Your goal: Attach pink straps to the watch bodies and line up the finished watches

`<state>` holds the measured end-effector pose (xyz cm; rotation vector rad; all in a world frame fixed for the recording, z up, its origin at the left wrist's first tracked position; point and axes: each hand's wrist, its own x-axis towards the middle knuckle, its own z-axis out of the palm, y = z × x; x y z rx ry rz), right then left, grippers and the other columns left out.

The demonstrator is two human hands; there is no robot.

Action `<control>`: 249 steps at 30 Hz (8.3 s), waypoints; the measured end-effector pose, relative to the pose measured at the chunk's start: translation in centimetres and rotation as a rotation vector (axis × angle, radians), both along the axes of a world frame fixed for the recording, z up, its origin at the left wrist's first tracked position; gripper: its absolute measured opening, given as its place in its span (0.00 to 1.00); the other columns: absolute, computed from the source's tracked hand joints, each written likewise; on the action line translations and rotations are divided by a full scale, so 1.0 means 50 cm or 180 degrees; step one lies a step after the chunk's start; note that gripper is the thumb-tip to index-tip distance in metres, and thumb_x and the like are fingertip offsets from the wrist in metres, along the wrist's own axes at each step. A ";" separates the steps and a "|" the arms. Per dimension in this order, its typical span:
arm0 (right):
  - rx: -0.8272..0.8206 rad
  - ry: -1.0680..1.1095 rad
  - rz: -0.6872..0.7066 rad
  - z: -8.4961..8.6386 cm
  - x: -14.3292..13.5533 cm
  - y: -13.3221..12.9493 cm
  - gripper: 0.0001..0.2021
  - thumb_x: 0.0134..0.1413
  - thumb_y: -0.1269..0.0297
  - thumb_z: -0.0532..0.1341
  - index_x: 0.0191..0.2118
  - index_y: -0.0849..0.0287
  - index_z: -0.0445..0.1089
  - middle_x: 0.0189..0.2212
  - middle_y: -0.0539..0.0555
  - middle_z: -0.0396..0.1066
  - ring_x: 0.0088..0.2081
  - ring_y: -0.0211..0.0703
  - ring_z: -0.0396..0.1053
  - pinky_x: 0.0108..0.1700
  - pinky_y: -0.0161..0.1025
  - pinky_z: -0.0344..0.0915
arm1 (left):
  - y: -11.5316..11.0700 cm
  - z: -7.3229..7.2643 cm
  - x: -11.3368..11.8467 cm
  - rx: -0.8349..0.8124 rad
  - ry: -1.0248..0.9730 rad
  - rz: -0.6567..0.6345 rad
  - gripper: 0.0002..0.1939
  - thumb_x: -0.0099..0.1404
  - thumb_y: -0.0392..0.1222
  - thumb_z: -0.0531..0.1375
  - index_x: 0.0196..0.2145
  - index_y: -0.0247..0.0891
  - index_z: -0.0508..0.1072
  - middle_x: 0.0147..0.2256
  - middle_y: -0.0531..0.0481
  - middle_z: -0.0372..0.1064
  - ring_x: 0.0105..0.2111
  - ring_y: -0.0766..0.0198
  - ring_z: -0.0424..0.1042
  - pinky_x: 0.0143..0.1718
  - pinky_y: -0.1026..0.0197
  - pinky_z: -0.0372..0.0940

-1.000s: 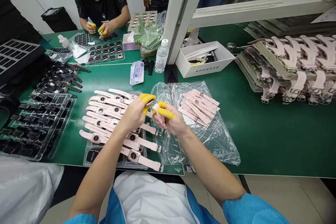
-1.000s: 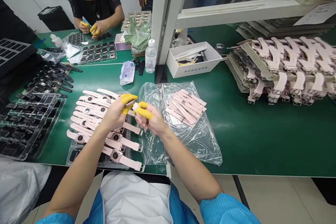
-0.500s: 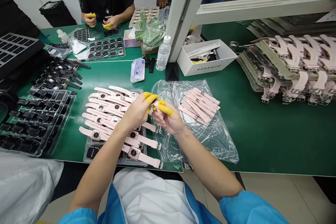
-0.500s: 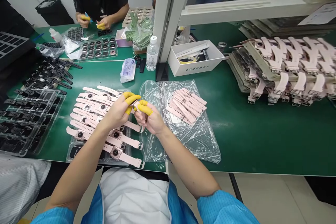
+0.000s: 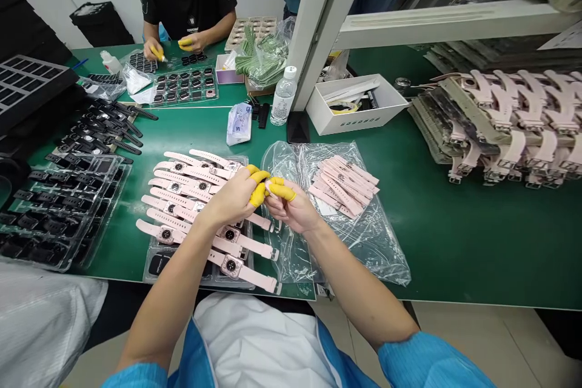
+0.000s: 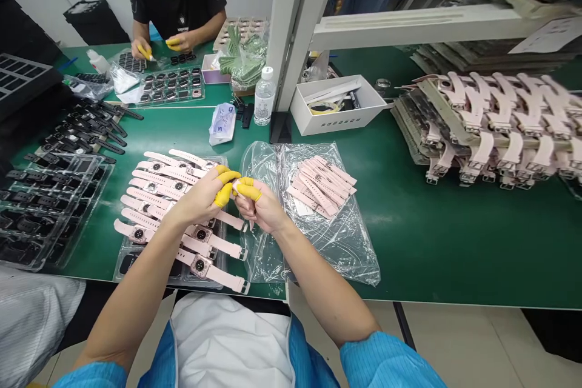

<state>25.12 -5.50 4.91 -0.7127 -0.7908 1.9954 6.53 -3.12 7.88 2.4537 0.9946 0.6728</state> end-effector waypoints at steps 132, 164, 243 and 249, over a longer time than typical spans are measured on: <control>0.1421 -0.3382 -0.1860 -0.021 0.310 -0.073 0.19 0.57 0.44 0.68 0.41 0.56 0.72 0.36 0.56 0.74 0.34 0.48 0.70 0.34 0.42 0.67 | -0.330 0.068 -0.302 -0.0250 0.0424 0.2015 0.11 0.67 0.48 0.58 0.45 0.46 0.73 0.35 0.49 0.77 0.32 0.52 0.79 0.30 0.54 0.73; 0.0383 0.0170 0.0006 -0.004 -0.012 -0.022 0.17 0.59 0.52 0.68 0.33 0.55 0.63 0.16 0.41 0.58 0.17 0.32 0.51 0.20 0.32 0.49 | -0.015 -0.024 0.001 0.0276 -0.0512 0.0054 0.24 0.71 0.30 0.51 0.62 0.37 0.69 0.54 0.38 0.71 0.56 0.51 0.72 0.58 0.47 0.71; 0.0215 -0.0296 -0.0213 -0.003 -0.007 -0.024 0.18 0.56 0.48 0.70 0.35 0.56 0.65 0.15 0.39 0.55 0.16 0.30 0.45 0.18 0.30 0.44 | -0.017 -0.054 0.013 -0.0040 -0.0612 0.0178 0.29 0.68 0.27 0.50 0.64 0.40 0.69 0.58 0.40 0.67 0.59 0.53 0.70 0.62 0.48 0.69; 0.0076 -0.0011 -0.0267 -0.006 -0.004 -0.023 0.18 0.56 0.51 0.70 0.32 0.55 0.62 0.15 0.39 0.53 0.16 0.29 0.43 0.18 0.29 0.42 | -0.022 -0.027 0.010 -0.0164 -0.0520 -0.0076 0.24 0.77 0.38 0.49 0.67 0.40 0.66 0.54 0.39 0.66 0.54 0.53 0.70 0.61 0.48 0.69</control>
